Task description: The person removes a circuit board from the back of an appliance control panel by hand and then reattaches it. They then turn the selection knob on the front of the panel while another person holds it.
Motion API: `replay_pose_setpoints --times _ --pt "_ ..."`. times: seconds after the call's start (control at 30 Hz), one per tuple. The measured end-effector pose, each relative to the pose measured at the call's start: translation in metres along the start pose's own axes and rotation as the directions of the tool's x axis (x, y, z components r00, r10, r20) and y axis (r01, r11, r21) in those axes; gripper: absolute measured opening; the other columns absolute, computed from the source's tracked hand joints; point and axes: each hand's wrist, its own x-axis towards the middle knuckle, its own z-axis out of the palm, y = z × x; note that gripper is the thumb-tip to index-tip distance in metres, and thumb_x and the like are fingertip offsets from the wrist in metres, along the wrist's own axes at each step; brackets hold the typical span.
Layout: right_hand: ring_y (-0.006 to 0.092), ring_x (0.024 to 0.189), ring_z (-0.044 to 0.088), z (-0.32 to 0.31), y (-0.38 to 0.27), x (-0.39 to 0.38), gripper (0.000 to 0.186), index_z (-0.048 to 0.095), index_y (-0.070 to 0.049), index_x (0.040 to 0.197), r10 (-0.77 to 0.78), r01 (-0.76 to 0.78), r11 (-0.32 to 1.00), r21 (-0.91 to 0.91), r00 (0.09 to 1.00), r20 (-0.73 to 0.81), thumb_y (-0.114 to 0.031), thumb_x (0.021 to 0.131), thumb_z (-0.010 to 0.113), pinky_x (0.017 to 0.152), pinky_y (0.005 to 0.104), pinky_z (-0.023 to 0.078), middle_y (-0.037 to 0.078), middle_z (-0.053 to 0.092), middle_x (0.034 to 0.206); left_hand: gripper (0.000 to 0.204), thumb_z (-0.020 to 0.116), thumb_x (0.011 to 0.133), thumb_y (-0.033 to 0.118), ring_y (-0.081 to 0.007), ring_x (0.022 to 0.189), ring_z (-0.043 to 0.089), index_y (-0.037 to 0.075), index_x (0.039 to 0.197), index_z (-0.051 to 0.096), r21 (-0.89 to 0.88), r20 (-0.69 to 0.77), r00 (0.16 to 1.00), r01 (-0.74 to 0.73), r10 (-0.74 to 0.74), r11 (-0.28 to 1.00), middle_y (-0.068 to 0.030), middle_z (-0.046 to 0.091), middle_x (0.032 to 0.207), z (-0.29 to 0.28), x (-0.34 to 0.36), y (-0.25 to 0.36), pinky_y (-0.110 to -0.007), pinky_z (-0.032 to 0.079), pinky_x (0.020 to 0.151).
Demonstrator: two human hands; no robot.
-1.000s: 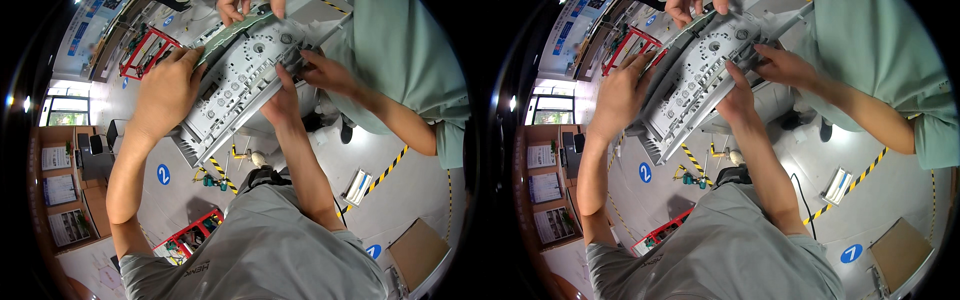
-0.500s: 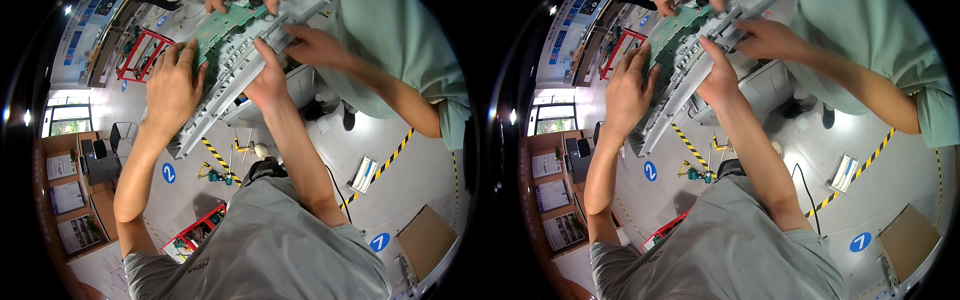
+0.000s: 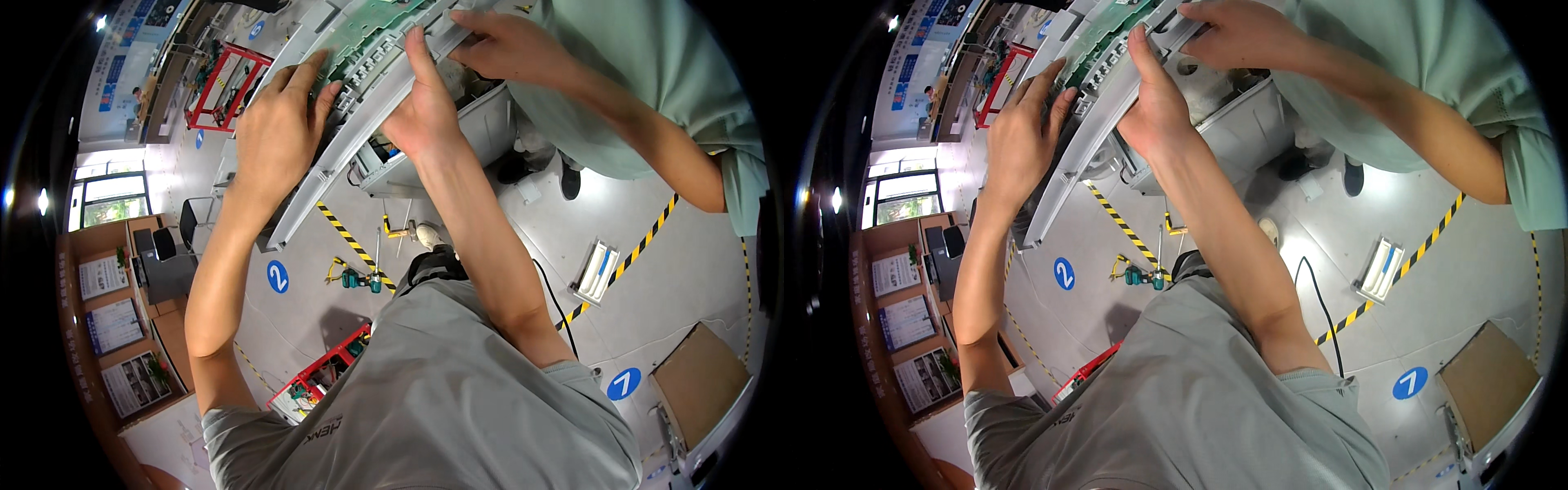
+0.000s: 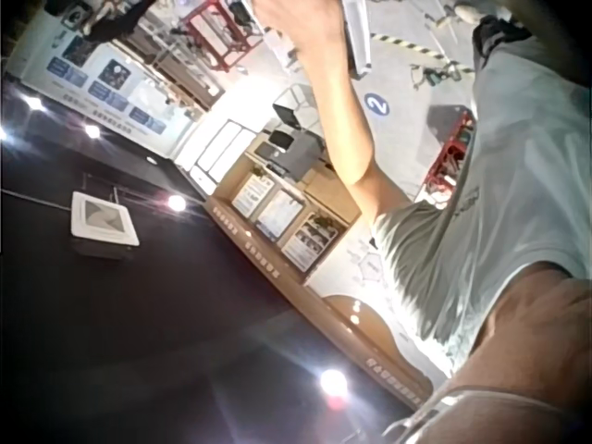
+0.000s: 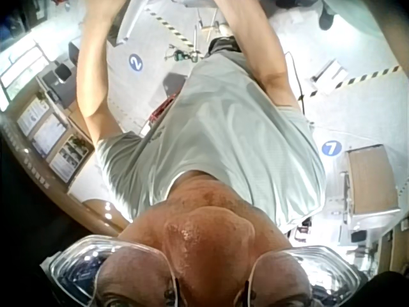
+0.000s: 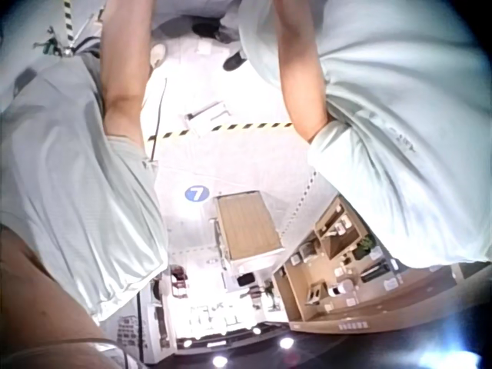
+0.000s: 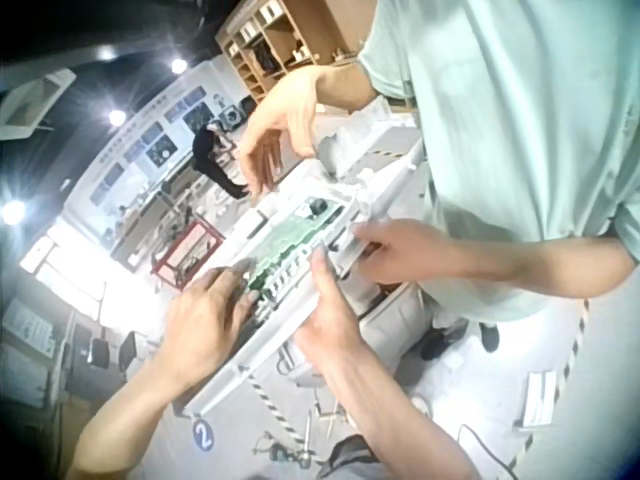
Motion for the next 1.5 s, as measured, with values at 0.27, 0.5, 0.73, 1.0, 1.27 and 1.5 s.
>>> replay_pose_setpoints --times 0.27,0.5,0.73,1.0,1.27,1.5 --pt "0.0173 0.112 0.053 0.013 0.003 0.006 0.041 0.052 -0.011 0.122 -0.018 0.016 1.000 -0.020 0.997 -0.070 -0.035 0.090 0.062 0.098 0.0381 0.042 0.001 0.057 0.119 0.026 0.058 0.091 0.026 -0.0308 0.073 0.066 0.011 0.110 0.066 -0.004 -0.018 0.998 0.053 -0.053 0.999 -0.0117 0.068 0.094 -0.006 0.006 -0.010 -0.038 0.052 0.061" --pt "0.0193 0.119 0.049 0.029 0.010 0.013 0.049 0.046 -0.009 0.129 -0.048 0.050 0.989 -0.137 0.999 0.022 -0.038 0.091 0.059 0.102 0.0388 0.039 0.004 0.053 0.128 0.026 0.058 0.090 0.019 -0.0293 0.071 0.066 0.010 0.113 0.064 0.088 -0.089 0.995 0.062 -0.054 0.994 -0.0101 0.068 0.094 -0.017 0.001 -0.012 -0.038 0.053 0.060" --pt "0.0186 0.120 0.048 0.048 0.013 0.012 0.057 0.042 -0.008 0.133 -0.022 0.030 0.972 -0.233 0.999 0.038 -0.043 0.091 0.058 0.102 0.0370 0.038 0.005 0.051 0.129 0.031 0.057 0.089 0.014 -0.0326 0.087 0.063 0.006 0.119 0.058 -0.062 -0.078 0.995 0.050 -0.055 0.997 -0.0153 0.063 0.106 -0.035 0.002 -0.009 -0.038 0.052 0.072" --pt "0.0228 0.124 0.046 0.076 0.018 0.002 0.068 0.034 -0.006 0.137 0.037 -0.036 0.935 -0.353 0.999 -0.004 -0.046 0.089 0.060 0.104 0.0423 0.038 0.008 0.047 0.133 0.055 0.053 0.084 0.008 -0.0362 0.125 0.044 0.009 0.138 0.042 -0.299 0.056 0.996 -0.055 0.075 0.953 -0.0224 0.039 0.140 -0.064 0.017 -0.034 -0.040 0.035 0.104" --pt "0.0194 0.120 0.049 0.095 0.022 -0.010 0.060 0.038 -0.007 0.134 0.065 -0.054 0.926 -0.374 0.998 0.018 -0.042 0.091 0.058 0.104 0.0388 0.038 0.005 0.050 0.130 0.061 0.047 0.079 -0.005 -0.0326 0.125 0.045 0.004 0.139 0.039 -0.475 0.190 0.975 -0.011 0.115 0.880 -0.0213 0.045 0.136 -0.071 0.017 -0.041 -0.038 0.036 0.103" --pt "0.0145 0.115 0.051 0.111 0.024 -0.018 0.042 0.045 -0.010 0.128 0.047 -0.023 0.925 -0.379 0.997 0.056 -0.034 0.095 0.054 0.101 0.0340 0.040 0.001 0.054 0.125 0.067 0.046 0.072 -0.013 -0.0341 0.119 0.049 0.002 0.137 0.040 -0.320 0.119 0.984 -0.092 0.136 0.943 -0.0219 0.050 0.130 -0.097 0.014 -0.020 -0.040 0.040 0.098"
